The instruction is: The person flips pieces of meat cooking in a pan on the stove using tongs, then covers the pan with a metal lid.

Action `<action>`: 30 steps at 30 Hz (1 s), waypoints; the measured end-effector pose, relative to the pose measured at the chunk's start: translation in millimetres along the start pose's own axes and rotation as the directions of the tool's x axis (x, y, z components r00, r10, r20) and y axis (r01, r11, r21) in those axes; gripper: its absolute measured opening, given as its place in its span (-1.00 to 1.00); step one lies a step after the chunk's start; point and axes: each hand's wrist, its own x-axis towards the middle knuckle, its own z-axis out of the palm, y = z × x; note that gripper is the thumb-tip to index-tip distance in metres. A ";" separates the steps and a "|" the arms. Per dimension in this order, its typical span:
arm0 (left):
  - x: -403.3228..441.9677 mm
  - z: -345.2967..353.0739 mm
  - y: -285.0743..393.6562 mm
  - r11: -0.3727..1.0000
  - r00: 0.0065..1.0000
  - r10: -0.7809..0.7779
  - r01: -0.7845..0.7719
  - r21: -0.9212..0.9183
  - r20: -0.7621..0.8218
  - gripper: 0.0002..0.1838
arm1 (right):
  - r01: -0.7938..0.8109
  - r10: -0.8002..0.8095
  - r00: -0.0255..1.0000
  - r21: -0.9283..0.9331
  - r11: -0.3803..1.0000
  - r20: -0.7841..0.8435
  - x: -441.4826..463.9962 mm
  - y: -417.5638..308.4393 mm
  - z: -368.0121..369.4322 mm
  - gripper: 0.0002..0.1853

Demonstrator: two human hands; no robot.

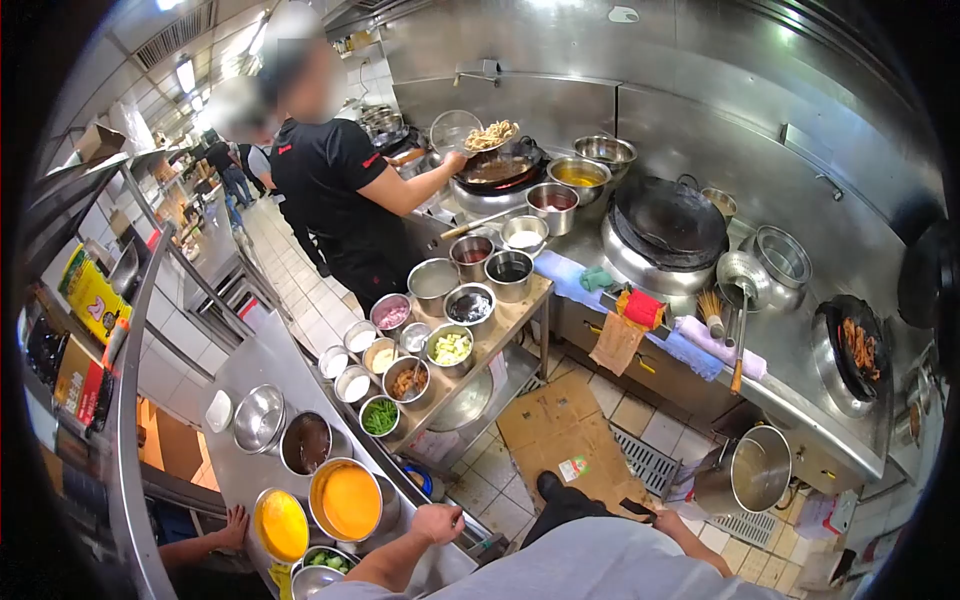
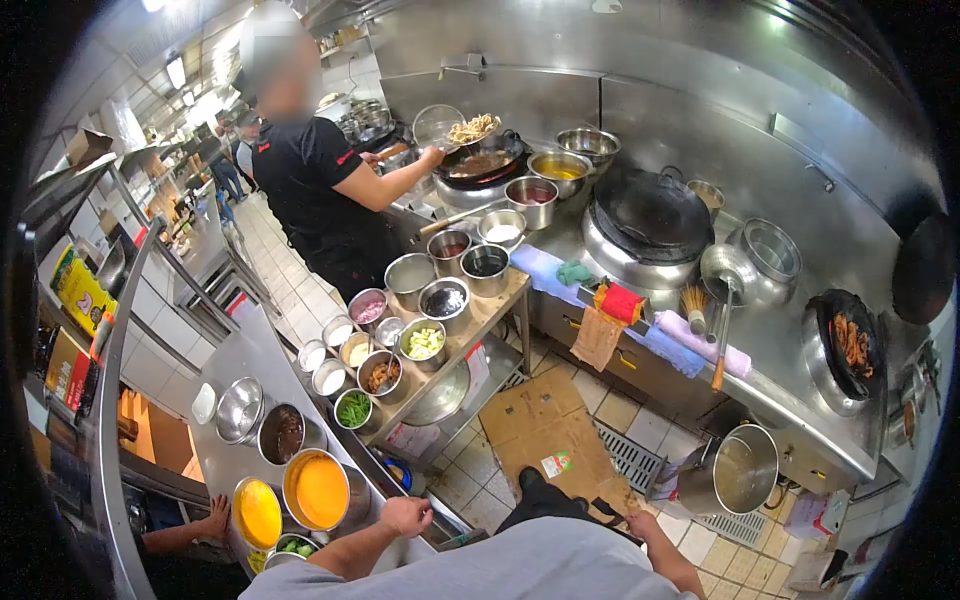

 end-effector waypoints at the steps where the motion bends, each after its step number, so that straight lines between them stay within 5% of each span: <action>1: 0.7 1.8 -2.0 1.000 1.000 0.012 -0.012 -0.005 0.002 -0.72 | 0.018 -0.019 0.999 -0.010 1.000 -0.027 -1.1 1.7 2.9 -0.75; 2: 2.4 5.2 -4.5 1.000 1.000 0.021 -0.021 0.002 0.007 -0.72 | -0.072 0.077 0.997 0.131 0.989 -0.028 -4.1 -3.2 4.7 -0.75; 13: 2.0 2.9 -0.9 1.000 1.000 0.029 -0.029 0.009 0.001 -0.72 | -0.215 0.217 0.976 0.134 0.967 0.001 1.0 -6.9 -1.5 -0.76; 17: 1.3 -6.5 5.9 0.999 0.999 -0.015 0.014 0.033 0.047 -0.71 | -0.105 0.106 0.994 0.024 0.994 -0.029 4.1 -0.1 6.0 -0.77; 19: 3.2 -3.6 3.3 0.999 0.999 -0.008 0.007 0.035 0.037 -0.71 | 0.075 -0.079 0.994 -0.051 0.996 -0.074 0.6 -1.6 10.0 -0.80; 20: 4.7 -1.0 1.8 0.999 1.000 -0.003 0.003 0.032 0.025 -0.71 | -0.062 0.062 0.998 0.065 0.996 0.010 -1.7 -8.9 5.8 -0.80; 23: 3.3 -2.2 3.3 0.999 0.999 -0.007 0.006 0.040 0.035 -0.71 | -0.034 0.035 0.999 0.080 0.996 -0.018 -2.0 -7.7 7.2 -0.76; 27: 2.4 -6.5 7.2 0.998 0.999 -0.025 0.024 0.058 0.027 -0.71 | -0.249 0.246 0.968 0.315 0.916 0.052 -5.3 -13.6 -3.1 -0.78; 30: 4.0 -4.0 5.8 0.998 1.000 -0.010 0.009 0.068 0.021 -0.71 | -0.248 0.245 0.968 0.370 0.895 0.057 -4.2 -9.5 -0.8 -0.79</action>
